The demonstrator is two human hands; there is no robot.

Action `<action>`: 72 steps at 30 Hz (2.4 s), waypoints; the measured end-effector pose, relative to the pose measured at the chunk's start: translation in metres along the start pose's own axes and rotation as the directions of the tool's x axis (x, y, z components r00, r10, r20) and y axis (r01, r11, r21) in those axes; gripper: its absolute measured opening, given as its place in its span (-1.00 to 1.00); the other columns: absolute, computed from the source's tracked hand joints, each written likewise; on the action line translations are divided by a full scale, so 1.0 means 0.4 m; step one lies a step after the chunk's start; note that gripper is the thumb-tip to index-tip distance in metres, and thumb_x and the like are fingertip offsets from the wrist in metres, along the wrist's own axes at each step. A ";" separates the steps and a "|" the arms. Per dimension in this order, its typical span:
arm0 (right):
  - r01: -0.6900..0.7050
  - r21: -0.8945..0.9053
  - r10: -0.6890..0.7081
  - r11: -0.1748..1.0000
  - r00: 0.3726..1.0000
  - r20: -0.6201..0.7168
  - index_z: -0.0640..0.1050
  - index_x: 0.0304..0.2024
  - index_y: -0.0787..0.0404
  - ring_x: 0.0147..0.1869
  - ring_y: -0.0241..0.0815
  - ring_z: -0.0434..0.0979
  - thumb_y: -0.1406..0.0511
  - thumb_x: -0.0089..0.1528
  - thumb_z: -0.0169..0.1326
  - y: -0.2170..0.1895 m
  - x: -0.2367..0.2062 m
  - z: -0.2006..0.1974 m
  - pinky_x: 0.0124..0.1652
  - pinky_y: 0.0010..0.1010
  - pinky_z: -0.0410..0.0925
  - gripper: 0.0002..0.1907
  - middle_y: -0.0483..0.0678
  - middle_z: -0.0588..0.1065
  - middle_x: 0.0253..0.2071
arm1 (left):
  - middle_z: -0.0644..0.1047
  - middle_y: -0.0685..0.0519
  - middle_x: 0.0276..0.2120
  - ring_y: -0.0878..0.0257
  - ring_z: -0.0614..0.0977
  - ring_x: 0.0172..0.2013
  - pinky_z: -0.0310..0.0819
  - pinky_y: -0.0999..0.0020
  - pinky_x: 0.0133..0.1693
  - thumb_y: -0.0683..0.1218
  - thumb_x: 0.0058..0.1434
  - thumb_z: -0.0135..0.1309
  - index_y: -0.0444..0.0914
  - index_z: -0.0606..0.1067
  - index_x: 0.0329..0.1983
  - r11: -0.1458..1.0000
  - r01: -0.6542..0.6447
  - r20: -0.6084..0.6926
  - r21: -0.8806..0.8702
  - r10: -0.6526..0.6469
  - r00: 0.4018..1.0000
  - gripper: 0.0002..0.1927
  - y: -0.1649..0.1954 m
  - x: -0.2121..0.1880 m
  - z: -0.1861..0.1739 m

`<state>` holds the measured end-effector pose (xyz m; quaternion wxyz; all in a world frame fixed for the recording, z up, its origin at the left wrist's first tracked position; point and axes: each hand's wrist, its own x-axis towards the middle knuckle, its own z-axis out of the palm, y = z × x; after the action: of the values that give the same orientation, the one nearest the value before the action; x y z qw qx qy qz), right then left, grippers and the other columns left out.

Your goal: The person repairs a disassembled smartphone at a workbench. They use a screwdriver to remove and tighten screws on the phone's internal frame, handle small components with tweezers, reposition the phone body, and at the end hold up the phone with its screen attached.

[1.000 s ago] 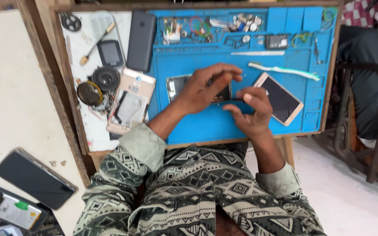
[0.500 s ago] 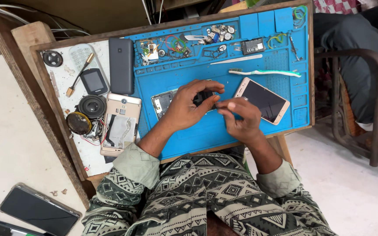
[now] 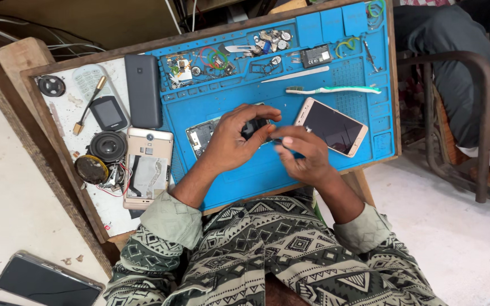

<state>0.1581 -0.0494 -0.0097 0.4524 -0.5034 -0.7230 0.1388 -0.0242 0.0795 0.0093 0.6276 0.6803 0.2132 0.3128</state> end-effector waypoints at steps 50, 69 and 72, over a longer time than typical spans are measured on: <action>-0.179 0.165 0.217 0.970 0.945 -0.247 -0.05 0.46 -0.07 -0.05 -0.03 0.69 0.44 0.58 0.15 -0.024 -0.038 0.027 0.00 -0.34 0.65 -0.29 0.20 0.52 -0.03 | 0.54 0.24 0.02 0.19 0.51 0.14 0.34 0.18 0.18 0.02 0.24 0.26 -0.09 0.60 -0.26 0.819 -0.218 -0.031 0.530 0.276 0.961 -0.87 -0.036 -0.091 0.013; -0.196 0.081 0.209 0.977 0.954 -0.214 0.05 0.49 0.00 -0.01 -0.03 0.69 0.50 0.53 0.16 0.037 -0.049 0.033 0.00 -0.33 0.63 -0.30 0.19 0.52 0.02 | 0.42 0.07 0.09 0.02 0.38 0.10 0.13 0.00 0.23 -0.05 0.32 0.26 -0.17 0.63 -0.04 0.533 0.213 -0.412 0.819 0.287 0.865 -0.80 -0.057 -0.089 -0.121; -0.220 0.051 0.226 0.974 0.954 -0.195 0.06 0.50 0.06 -0.05 -0.07 0.66 0.52 0.54 0.18 0.032 -0.043 0.022 -0.06 -0.40 0.62 -0.31 0.17 0.50 0.03 | 0.41 0.06 0.11 0.03 0.38 0.13 0.11 -0.01 0.25 -0.04 0.38 0.28 -0.17 0.61 -0.11 0.518 0.214 -0.400 0.828 0.278 0.874 -0.86 -0.062 -0.088 -0.121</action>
<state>0.1603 -0.0560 -0.0318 0.5111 -0.5868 -0.6104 0.1480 -0.0804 0.0934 -0.0201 0.1303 0.8011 0.4758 0.3388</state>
